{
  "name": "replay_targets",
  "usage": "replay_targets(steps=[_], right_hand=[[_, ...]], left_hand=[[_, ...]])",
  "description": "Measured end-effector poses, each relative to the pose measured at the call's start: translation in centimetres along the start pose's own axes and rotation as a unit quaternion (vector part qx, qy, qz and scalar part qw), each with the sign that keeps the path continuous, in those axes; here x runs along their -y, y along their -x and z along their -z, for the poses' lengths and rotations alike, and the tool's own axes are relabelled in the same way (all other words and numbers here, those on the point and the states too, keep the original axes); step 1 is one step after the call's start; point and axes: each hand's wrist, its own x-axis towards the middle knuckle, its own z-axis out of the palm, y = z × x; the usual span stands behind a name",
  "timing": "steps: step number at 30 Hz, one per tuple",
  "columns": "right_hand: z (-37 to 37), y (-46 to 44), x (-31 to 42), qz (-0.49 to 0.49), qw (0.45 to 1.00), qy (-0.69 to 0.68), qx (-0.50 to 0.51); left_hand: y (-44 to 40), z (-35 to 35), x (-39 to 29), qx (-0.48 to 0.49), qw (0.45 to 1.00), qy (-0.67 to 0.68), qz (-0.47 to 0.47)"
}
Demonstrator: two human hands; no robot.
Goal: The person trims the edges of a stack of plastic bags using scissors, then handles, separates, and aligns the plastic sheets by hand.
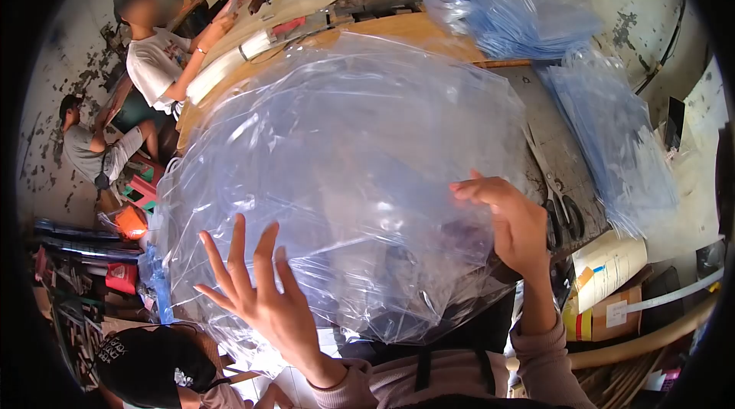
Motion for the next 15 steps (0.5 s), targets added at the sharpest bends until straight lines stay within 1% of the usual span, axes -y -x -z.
replay_targets(steps=[1, 2, 3, 4, 5, 6, 7, 8, 9, 10, 11, 12, 13, 14, 15], right_hand=[[0.4, -0.3, -0.2, 0.034, 0.999, -0.01, -0.012], [0.8, -0.5, -0.3, 0.068, 0.997, -0.019, -0.023], [1.6, -0.9, 0.1, 0.088, 0.987, 0.122, -0.062], [2.0, -1.2, 0.3, 0.105, 0.954, 0.262, -0.1], [2.0, -1.3, 0.4, 0.105, 0.954, 0.261, -0.1], [1.8, -1.3, 0.7, -0.029, 0.959, 0.265, -0.093], [1.6, -1.2, 0.8, -0.164, 0.946, 0.265, -0.085], [1.5, -0.9, 0.5, -0.165, 0.946, 0.264, -0.085], [1.3, -0.4, -0.3, -0.145, 0.964, 0.212, -0.069], [1.0, 0.0, -0.7, -0.125, 0.978, 0.159, -0.053], [0.2, 0.3, -0.3, -0.122, 0.978, 0.159, -0.053], [-1.1, 0.8, 0.6, -0.139, 0.984, 0.03, -0.107], [-1.9, 1.5, 1.2, -0.153, 0.97, -0.099, -0.158], [-1.9, 2.7, 1.2, -0.159, 0.977, -0.107, -0.092], [-2.1, 3.2, 2.0, -0.159, 0.977, -0.107, -0.091]], left_hand=[[0.0, 0.4, 0.3, -0.003, 1.0, -0.003, 0.001], [0.2, 1.0, 0.8, -0.002, 0.999, 0.02, -0.037], [0.3, 1.7, 1.1, 0.001, 0.996, 0.043, -0.076], [0.8, 2.6, 0.6, 0.0, 0.994, 0.086, -0.063], [1.8, 3.3, 0.4, 0.007, 0.99, 0.102, -0.098], [2.7, 4.1, -0.3, 0.014, 0.984, 0.131, -0.119], [3.5, 5.0, -1.1, 0.046, 0.976, 0.129, -0.171], [4.3, 5.5, -1.8, 0.096, 0.959, 0.18, -0.194], [5.0, 5.8, -2.4, 0.166, 0.945, 0.218, -0.18], [5.0, 5.5, -2.2, 0.138, 0.912, 0.299, -0.245], [4.9, 5.1, -2.6, 0.135, 0.913, 0.298, -0.245], [4.8, 4.8, -3.3, 0.181, 0.923, 0.283, -0.189], [4.5, 4.5, -4.0, 0.226, 0.927, 0.267, -0.132], [4.3, 4.4, -4.5, 0.215, 0.923, 0.298, -0.114], [4.2, 4.1, -5.2, 0.216, 0.923, 0.297, -0.113]])
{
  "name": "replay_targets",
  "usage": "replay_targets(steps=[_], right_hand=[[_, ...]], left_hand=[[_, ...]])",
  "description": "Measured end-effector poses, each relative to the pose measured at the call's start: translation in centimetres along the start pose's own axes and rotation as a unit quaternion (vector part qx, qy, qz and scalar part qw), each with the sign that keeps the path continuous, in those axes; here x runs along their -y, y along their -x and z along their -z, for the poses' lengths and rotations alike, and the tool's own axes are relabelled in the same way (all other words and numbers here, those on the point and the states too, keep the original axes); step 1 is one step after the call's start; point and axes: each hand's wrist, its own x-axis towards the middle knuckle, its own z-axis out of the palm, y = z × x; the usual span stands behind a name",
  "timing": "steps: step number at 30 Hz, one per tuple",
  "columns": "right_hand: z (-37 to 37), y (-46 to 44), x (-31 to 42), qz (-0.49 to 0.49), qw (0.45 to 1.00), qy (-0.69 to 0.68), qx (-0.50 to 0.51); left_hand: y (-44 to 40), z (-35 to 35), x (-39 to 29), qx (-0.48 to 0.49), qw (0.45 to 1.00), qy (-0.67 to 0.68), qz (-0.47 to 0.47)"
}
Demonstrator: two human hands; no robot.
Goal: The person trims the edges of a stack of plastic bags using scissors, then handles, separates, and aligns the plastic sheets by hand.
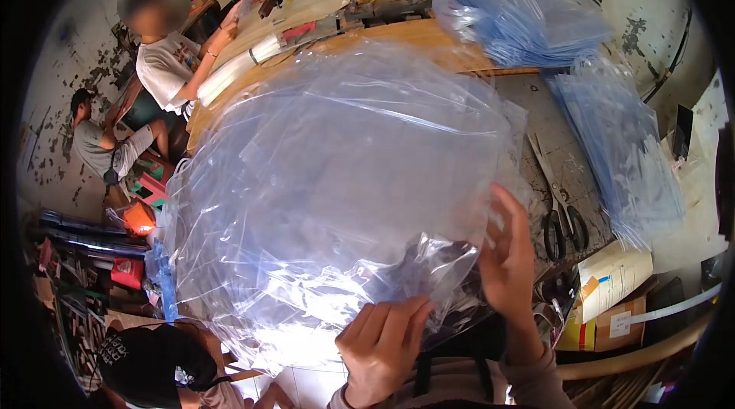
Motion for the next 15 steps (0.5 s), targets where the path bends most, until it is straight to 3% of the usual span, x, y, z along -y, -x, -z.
replay_targets(steps=[2, 4, 7, 9, 13, 15], right_hand=[[-1.0, 1.2, 1.7, -0.134, 0.966, -0.223, 0.012], [-1.2, 1.5, 1.7, -0.156, 0.963, -0.219, 0.014], [-0.7, 1.3, 1.0, -0.115, 0.98, -0.163, 0.026], [-0.2, 0.9, 1.2, -0.159, 0.972, -0.167, 0.032], [-0.2, 0.6, 1.0, -0.201, 0.943, -0.264, 0.037], [-0.7, 0.5, 1.2, -0.194, 0.95, -0.243, -0.023]], left_hand=[[-0.9, -1.0, -0.6, -0.043, 0.988, 0.144, 0.023], [-1.6, -1.6, -0.6, -0.019, 0.979, 0.2, 0.028], [-2.0, -1.2, -0.8, 0.045, 0.958, 0.275, 0.067], [-1.6, -0.2, -0.6, 0.168, 0.957, 0.231, 0.057], [-0.8, 0.1, -1.1, 0.19, 0.961, 0.195, 0.042], [-0.8, -0.2, -2.4, 0.1, 0.961, 0.254, 0.05]])
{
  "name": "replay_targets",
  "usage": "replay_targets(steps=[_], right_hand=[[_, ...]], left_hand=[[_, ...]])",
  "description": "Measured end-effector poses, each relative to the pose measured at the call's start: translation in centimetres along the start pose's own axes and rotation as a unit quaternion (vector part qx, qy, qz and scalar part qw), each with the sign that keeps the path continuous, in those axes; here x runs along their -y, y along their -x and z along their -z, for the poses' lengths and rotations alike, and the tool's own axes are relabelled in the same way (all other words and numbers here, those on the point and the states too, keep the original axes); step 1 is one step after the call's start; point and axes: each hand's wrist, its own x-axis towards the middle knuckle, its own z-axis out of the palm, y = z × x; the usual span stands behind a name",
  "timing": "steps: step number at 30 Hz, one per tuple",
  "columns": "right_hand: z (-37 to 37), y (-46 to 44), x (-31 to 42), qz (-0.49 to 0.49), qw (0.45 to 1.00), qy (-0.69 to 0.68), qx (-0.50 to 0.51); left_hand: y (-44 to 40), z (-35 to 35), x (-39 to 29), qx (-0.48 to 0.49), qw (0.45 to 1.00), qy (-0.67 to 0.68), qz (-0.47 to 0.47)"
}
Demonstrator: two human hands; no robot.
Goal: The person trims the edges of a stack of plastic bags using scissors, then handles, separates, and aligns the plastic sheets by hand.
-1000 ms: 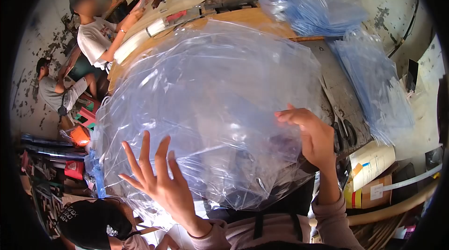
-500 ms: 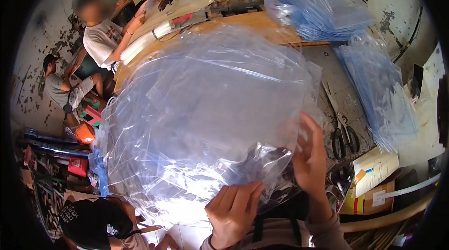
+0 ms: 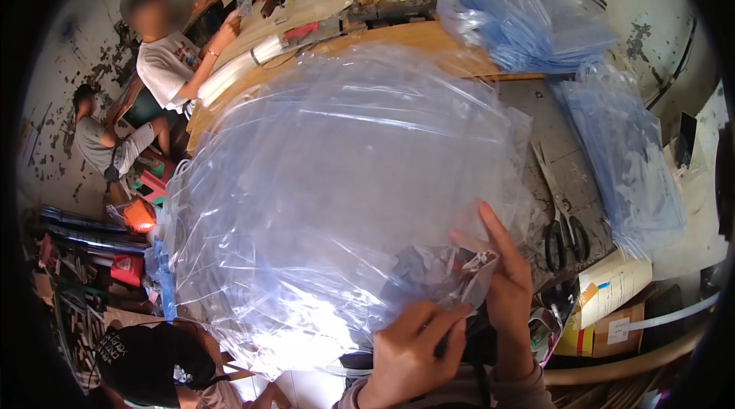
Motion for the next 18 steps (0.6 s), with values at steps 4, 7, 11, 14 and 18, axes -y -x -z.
replay_targets(steps=[4, 7, 11, 14, 18], right_hand=[[0.1, -0.4, -0.3, 0.035, 0.998, -0.052, -0.005], [0.0, -0.6, -0.1, 0.022, 0.998, -0.043, -0.031], [0.0, -0.7, -0.1, 0.07, 0.994, -0.045, -0.074], [0.1, -1.7, 0.3, 0.098, 0.994, -0.01, -0.052], [0.6, -3.4, 1.3, 0.106, 0.992, 0.021, 0.062]], left_hand=[[1.4, -3.5, 1.2, -0.056, 0.98, -0.127, -0.141], [1.4, -3.7, 0.9, -0.03, 0.98, -0.133, -0.147], [1.2, -3.2, 1.1, 0.003, 0.989, -0.084, -0.12], [0.6, -3.4, 2.1, 0.023, 0.987, -0.068, -0.145], [-0.4, -3.4, 1.9, 0.015, 0.974, -0.141, -0.174]])
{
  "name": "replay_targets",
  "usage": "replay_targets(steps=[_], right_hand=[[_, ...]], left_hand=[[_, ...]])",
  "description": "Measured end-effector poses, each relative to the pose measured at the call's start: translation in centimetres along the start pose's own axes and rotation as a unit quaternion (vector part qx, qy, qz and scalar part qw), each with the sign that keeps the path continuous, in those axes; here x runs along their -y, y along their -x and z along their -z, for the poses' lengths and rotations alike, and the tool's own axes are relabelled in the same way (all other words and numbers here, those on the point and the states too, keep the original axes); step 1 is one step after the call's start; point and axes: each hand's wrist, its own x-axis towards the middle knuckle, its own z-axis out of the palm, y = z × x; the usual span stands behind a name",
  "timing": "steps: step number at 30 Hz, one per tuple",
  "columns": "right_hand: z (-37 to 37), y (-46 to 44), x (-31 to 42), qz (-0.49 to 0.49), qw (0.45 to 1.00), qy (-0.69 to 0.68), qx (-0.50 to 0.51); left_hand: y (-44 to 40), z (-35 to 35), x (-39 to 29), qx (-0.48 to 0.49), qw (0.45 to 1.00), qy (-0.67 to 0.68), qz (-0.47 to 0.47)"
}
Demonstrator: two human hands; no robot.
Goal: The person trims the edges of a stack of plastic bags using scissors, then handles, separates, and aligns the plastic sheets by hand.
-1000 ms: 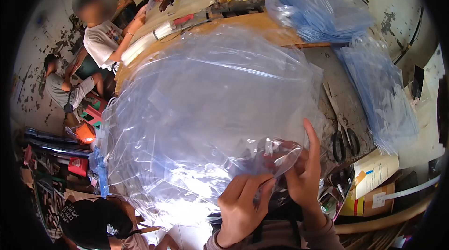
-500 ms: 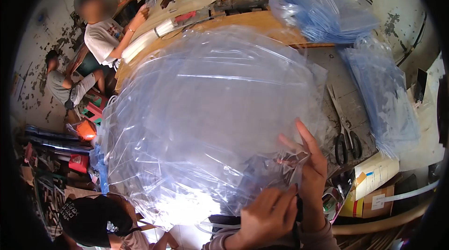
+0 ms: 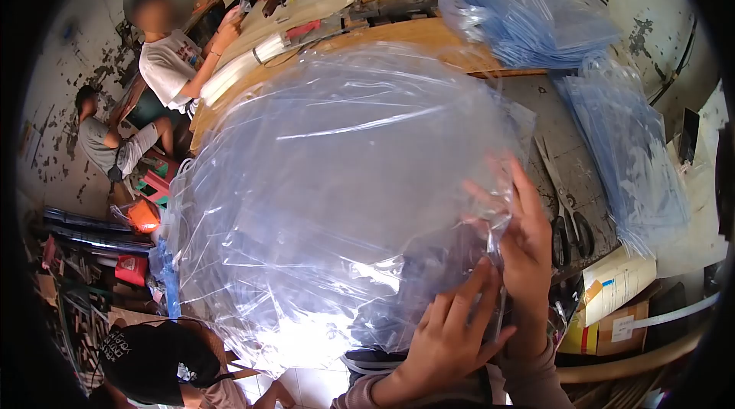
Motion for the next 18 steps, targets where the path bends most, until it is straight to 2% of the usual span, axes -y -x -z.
replay_targets(steps=[3, 7, 9, 13, 15, 17, 18], right_hand=[[0.2, -1.1, -0.8, -0.036, 0.998, -0.033, 0.034], [0.8, -0.8, -1.2, -0.06, 0.997, -0.044, 0.028], [1.5, -0.8, -1.2, -0.098, 0.977, -0.189, 0.015], [1.1, -1.0, 0.1, -0.085, 0.978, -0.188, -0.022], [0.4, -0.9, 0.3, 0.018, 0.992, -0.112, -0.058], [-0.1, -1.2, 0.1, 0.01, 0.993, -0.11, -0.045], [0.0, -1.2, -0.9, 0.015, 0.999, 0.014, -0.038]], left_hand=[[0.0, 0.3, 0.5, 0.023, 1.0, 0.002, 0.002], [0.4, 0.3, 1.0, 0.021, 0.999, 0.03, -0.004], [0.9, 0.1, 1.5, 0.028, 0.998, 0.055, -0.016], [0.8, 0.6, 1.6, 0.048, 0.993, 0.104, -0.04], [0.7, 0.9, 1.4, 0.052, 0.993, 0.094, -0.047], [0.6, 1.2, 1.1, 0.058, 0.993, 0.084, -0.053], [0.8, 1.3, 0.9, 0.065, 0.994, 0.08, -0.028]])
